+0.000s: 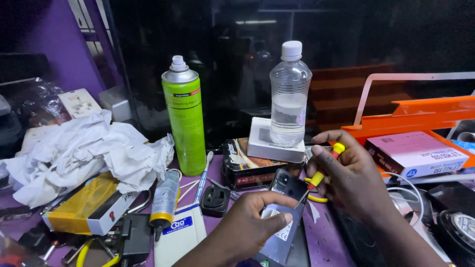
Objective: Disassembling a smartphone using a precision screwdriver on a cluttered electronics repair workbench.
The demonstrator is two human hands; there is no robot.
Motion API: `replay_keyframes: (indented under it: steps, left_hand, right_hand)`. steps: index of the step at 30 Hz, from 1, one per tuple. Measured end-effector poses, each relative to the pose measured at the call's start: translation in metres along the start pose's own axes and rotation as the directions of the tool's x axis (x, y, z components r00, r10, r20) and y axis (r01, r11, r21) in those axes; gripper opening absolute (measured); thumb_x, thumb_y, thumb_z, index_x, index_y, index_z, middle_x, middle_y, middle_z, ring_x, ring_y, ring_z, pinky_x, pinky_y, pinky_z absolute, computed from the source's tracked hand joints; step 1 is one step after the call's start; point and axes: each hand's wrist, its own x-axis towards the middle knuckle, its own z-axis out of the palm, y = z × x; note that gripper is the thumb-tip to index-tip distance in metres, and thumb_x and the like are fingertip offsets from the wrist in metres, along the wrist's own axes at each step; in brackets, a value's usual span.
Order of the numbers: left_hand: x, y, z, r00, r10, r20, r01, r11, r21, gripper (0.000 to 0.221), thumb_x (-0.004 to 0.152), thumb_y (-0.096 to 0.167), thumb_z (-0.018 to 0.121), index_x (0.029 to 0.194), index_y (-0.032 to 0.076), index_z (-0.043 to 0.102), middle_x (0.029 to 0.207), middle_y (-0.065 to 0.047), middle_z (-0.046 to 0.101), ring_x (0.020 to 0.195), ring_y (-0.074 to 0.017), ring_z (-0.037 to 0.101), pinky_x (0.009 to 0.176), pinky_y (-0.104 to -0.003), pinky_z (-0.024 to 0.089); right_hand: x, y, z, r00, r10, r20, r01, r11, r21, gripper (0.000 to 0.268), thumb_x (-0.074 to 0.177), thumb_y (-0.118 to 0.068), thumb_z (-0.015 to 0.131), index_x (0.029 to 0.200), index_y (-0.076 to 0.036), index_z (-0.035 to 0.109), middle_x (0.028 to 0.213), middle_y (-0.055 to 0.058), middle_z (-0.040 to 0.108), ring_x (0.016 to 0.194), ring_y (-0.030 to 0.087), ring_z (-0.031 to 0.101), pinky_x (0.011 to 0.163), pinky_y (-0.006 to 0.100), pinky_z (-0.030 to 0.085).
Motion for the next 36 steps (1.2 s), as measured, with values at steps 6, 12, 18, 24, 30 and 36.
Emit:
replay_keyframes:
  steps: [6, 12, 18, 24, 30, 36]
  left_hand:
    - [0.011, -0.014, 0.002, 0.987, 0.161, 0.020, -0.162, 0.986, 0.049, 0.029, 0.096, 0.024, 0.061, 0.118, 0.019, 0.079, 0.122, 0.006, 0.078, 0.107, -0.0050, 0.066, 0.097, -0.022, 0.043]
    - [0.013, -0.015, 0.005, 0.982, 0.191, -0.012, -0.190, 0.982, 0.009, 0.027, 0.095, 0.026, 0.062, 0.110, 0.014, 0.081, 0.120, 0.002, 0.081, 0.113, -0.0073, 0.070, 0.104, -0.026, 0.047]
    - [0.003, -0.002, 0.004, 0.997, 0.077, -0.025, -0.077, 0.997, -0.008, 0.029, 0.096, 0.029, 0.060, 0.112, 0.016, 0.080, 0.119, 0.003, 0.081, 0.114, -0.0075, 0.069, 0.103, -0.026, 0.046]
    - [-0.002, 0.003, 0.006, 0.998, 0.030, -0.059, -0.032, 0.999, -0.029, 0.031, 0.096, 0.028, 0.059, 0.113, 0.014, 0.081, 0.113, 0.001, 0.080, 0.100, -0.0067, 0.066, 0.091, -0.022, 0.046]
    - [-0.004, 0.008, 0.004, 0.997, -0.007, -0.074, 0.007, 1.000, -0.004, 0.031, 0.095, 0.031, 0.058, 0.109, 0.016, 0.082, 0.110, 0.001, 0.078, 0.103, -0.0100, 0.066, 0.093, -0.026, 0.046]
    - [0.001, 0.004, 0.004, 0.997, -0.006, -0.080, 0.009, 0.999, 0.034, 0.030, 0.097, 0.030, 0.056, 0.109, 0.017, 0.081, 0.115, 0.003, 0.080, 0.107, -0.0085, 0.068, 0.096, -0.025, 0.046]
  right_hand:
    - [0.001, 0.003, 0.001, 0.999, -0.030, -0.029, 0.030, 1.000, 0.006, 0.018, 0.104, -0.016, 0.058, 0.119, -0.005, 0.057, 0.071, 0.021, 0.068, 0.042, 0.024, 0.055, 0.037, 0.030, 0.041]
    - [-0.001, 0.001, 0.005, 0.999, -0.013, -0.041, 0.013, 1.000, 0.001, 0.019, 0.106, -0.013, 0.056, 0.121, -0.004, 0.056, 0.072, 0.023, 0.066, 0.046, 0.026, 0.055, 0.040, 0.033, 0.043]
    - [-0.001, 0.005, 0.004, 0.998, -0.023, -0.056, 0.024, 1.000, 0.015, 0.022, 0.104, -0.013, 0.057, 0.124, -0.004, 0.055, 0.073, 0.023, 0.065, 0.045, 0.027, 0.056, 0.041, 0.034, 0.045]
    - [-0.007, 0.003, 0.005, 0.996, -0.011, -0.083, 0.011, 1.000, -0.010, 0.026, 0.101, -0.010, 0.062, 0.126, -0.006, 0.056, 0.078, 0.022, 0.069, 0.046, 0.024, 0.056, 0.043, 0.033, 0.043]
    - [-0.010, 0.005, 0.003, 0.995, -0.091, -0.040, 0.090, 0.996, -0.022, 0.035, 0.097, -0.007, 0.063, 0.131, -0.005, 0.055, 0.081, 0.023, 0.070, 0.047, 0.023, 0.056, 0.046, 0.034, 0.047]
    - [-0.008, 0.015, -0.004, 0.976, -0.212, 0.042, 0.211, 0.977, 0.025, 0.039, 0.095, -0.006, 0.064, 0.133, -0.004, 0.055, 0.083, 0.022, 0.072, 0.063, 0.025, 0.069, 0.046, 0.031, 0.054]
